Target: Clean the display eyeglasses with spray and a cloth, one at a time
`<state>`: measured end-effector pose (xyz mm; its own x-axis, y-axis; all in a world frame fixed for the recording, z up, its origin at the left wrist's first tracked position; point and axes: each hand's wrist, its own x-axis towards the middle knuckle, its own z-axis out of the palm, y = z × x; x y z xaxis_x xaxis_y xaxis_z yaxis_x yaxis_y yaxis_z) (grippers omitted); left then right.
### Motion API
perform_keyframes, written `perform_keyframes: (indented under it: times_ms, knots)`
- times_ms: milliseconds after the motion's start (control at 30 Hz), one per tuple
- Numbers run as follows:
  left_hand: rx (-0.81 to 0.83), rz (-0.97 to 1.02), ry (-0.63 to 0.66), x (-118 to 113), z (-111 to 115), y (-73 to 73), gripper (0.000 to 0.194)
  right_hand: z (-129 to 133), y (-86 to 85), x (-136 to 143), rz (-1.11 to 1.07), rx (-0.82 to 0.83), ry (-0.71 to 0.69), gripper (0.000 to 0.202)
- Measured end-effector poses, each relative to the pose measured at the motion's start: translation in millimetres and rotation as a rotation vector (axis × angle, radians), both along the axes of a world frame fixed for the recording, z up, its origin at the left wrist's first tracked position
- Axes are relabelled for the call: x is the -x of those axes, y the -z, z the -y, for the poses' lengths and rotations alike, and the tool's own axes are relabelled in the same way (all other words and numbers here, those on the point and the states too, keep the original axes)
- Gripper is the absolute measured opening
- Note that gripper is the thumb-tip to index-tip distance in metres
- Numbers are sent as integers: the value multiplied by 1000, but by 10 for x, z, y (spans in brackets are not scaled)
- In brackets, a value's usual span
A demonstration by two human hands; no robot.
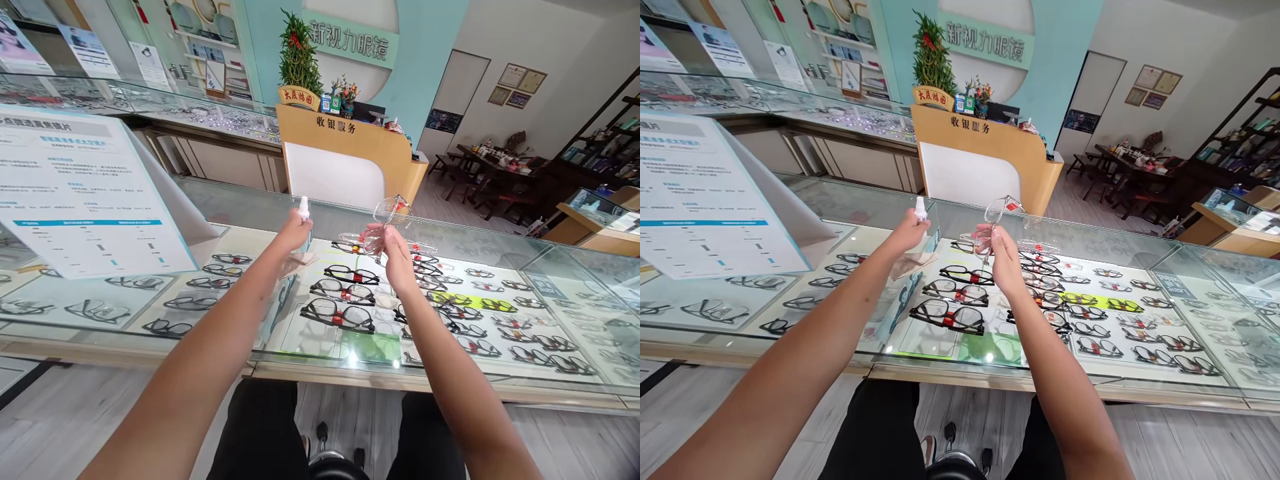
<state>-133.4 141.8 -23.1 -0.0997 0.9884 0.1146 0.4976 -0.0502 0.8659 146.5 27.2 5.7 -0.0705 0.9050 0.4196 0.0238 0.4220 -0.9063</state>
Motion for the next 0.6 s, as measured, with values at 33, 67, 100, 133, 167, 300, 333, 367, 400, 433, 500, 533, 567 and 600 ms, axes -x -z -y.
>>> perform_keyframes:
  times_ms: [33, 67, 100, 133, 167, 300, 333, 367, 400, 433, 500, 533, 567, 600]
  knots:
    - [10, -35, -20, 39, -15, 15, 24, -1, 4, -2, -2, 2, -4, 53]
    - [24, -69, -42, 68, -23, 24, 23, -1, 6, -1, -5, 2, -10, 52]
    - [38, -99, -58, 86, -27, 30, 21, 1, 6, 2, -7, -1, -13, 51]
    - [49, -123, -58, 96, -29, 35, 20, 3, 3, 6, -5, -5, -14, 51]
    - [57, -143, -56, 98, -31, 40, 20, 6, -1, 13, -3, -8, -10, 51]
    - [69, -198, -44, 74, -50, 65, 21, 22, -23, 40, 3, 5, 13, 55]
    - [75, -208, -43, 74, -57, 63, 22, 26, -27, 44, 4, 7, 13, 55]
    - [86, -217, -45, 85, -63, 53, 26, 30, -30, 47, 8, 8, 10, 55]
    - [101, -227, -54, 108, -67, 34, 31, 33, -32, 48, 13, 7, 7, 55]
    - [121, -239, -68, 145, -68, 5, 36, 36, -32, 47, 17, 5, 6, 55]
    - [169, -269, -104, 259, -54, -72, 46, 41, -30, 44, 15, 5, 9, 54]
    - [191, -286, -116, 328, -38, -112, 47, 42, -29, 41, 10, 5, 12, 53]
    - [211, -301, -114, 399, -17, -147, 47, 44, -27, 39, 6, 5, 12, 53]
    - [231, -313, -94, 467, 8, -172, 45, 45, -26, 37, 5, 4, 12, 52]
